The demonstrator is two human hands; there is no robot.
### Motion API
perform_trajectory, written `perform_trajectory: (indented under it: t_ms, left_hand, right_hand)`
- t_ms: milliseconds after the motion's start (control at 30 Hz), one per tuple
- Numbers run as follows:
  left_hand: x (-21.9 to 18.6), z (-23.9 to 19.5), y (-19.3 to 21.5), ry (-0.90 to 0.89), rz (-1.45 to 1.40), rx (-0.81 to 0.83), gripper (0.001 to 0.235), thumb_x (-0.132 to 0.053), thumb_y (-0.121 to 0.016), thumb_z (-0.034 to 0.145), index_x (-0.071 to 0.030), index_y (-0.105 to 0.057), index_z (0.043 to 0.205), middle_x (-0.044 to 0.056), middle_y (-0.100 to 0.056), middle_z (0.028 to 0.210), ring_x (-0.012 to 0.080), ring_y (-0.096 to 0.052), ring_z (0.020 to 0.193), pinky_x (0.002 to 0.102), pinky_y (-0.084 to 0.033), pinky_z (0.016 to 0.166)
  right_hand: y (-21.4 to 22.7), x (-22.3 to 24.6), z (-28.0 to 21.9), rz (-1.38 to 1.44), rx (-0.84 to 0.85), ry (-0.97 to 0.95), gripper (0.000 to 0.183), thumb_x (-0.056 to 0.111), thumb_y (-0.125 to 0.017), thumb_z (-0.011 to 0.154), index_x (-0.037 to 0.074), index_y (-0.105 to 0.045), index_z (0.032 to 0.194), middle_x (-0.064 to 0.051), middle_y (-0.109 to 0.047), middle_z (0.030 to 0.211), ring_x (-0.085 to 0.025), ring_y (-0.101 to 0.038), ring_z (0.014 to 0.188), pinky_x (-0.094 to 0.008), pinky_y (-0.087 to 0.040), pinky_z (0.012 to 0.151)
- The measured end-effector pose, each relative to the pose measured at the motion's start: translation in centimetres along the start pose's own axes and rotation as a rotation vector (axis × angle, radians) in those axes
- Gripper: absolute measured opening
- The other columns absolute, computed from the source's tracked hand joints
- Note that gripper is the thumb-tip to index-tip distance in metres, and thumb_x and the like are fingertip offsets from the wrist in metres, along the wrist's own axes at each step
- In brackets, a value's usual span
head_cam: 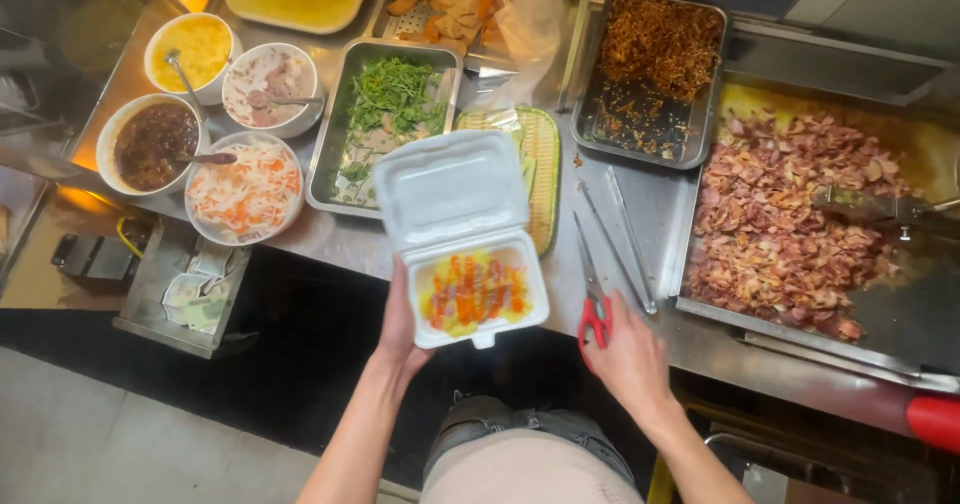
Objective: The person assembles a meal in a white styrofoam container by adding shredded meat, sauce, sliced cucumbers, and other toppings. They use tongs and scissors to handle the ingredients, then close the container, place it in a plastic bag, and store it in a microwave.
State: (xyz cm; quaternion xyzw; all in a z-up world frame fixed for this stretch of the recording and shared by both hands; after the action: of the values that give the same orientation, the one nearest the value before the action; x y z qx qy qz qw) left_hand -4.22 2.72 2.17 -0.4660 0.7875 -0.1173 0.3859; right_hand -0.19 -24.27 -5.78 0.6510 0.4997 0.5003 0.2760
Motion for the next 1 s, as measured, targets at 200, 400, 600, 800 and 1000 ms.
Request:
perform_trajectory:
  t_ms: [200,400,600,800,1000]
  left_hand:
    - [7.7,5.6,-1.2,0.243,0.172,0.096,0.092,-0.072,-0.037,0.085,-0.007,-0.054,0.147,0.026,-0.063,0.139,0.0395,-0.063,0.126,0.054,-0.052,0.103]
    - [11.6,8.4,-4.2,0.15,0.561,0.055,0.078,-0.064,-0.043,0.093,0.002,-0.045,0.133,0.018,-0.057,0.129,0.0252,-0.066,0.114,0.04,-0.059,0.092]
    - [7.9,10.6,-3.3,-0.22,1.334,0.018,0.057,-0.054,-0.049,0.101,-0.013,-0.053,0.062,0.003,-0.059,0.064,0.0205,-0.058,0.063,0.038,-0.045,0.062]
    - [1.3,19.5,-1.2,-0.946,1.573,-0.22,0.016,-0.016,-0.064,0.1,-0.005,-0.076,0.102,0.01,-0.068,0.084,0.0226,-0.065,0.072,0.032,-0.055,0.061]
    - [0.8,24.0,-1.6,-0.897,1.803,-0.227,0.04,-0.006,-0.071,0.087,-0.012,-0.045,0.058,0.001,-0.045,0.056,0.0157,-0.047,0.055,0.033,-0.039,0.046]
  right_hand:
    - [2.0,-8.0,-6.8,0.501,0.18,-0.4,0.068,0.021,-0.085,0.078,0.022,-0.068,0.144,-0.01,-0.088,0.098,-0.012,-0.074,0.089,-0.026,-0.054,0.086]
    - [6.1,-2.4,-13.1,0.799,-0.269,-0.631,0.057,-0.007,-0.076,0.083,0.005,-0.068,0.138,-0.017,-0.072,0.114,-0.018,-0.063,0.098,-0.027,-0.047,0.103]
    - [5.7,-0.4,-12.9,0.858,-0.395,-0.558,0.055,0.0,-0.077,0.085,0.004,-0.068,0.139,-0.015,-0.07,0.101,-0.013,-0.059,0.088,-0.022,-0.048,0.096]
    - [4.1,-2.9,-12.1,0.818,-0.364,-0.443,0.06,-0.001,-0.079,0.081,0.006,-0.067,0.14,-0.014,-0.073,0.101,-0.012,-0.061,0.088,-0.022,-0.047,0.101]
    - [3.9,-2.8,-11.6,0.878,-0.325,-0.427,0.065,-0.007,-0.082,0.078,0.005,-0.069,0.14,-0.013,-0.068,0.088,-0.013,-0.054,0.076,-0.023,-0.047,0.082]
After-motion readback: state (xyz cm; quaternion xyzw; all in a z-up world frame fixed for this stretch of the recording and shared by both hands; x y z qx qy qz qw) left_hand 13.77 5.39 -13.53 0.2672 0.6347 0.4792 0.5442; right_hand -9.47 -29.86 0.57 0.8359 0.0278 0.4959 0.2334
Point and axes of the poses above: each hand's wrist, its own z-axis towards the middle knuckle, its own y-axis out of the back of the hand, x = y × z, the point moved 2 cm from there along z, towards the middle knuckle
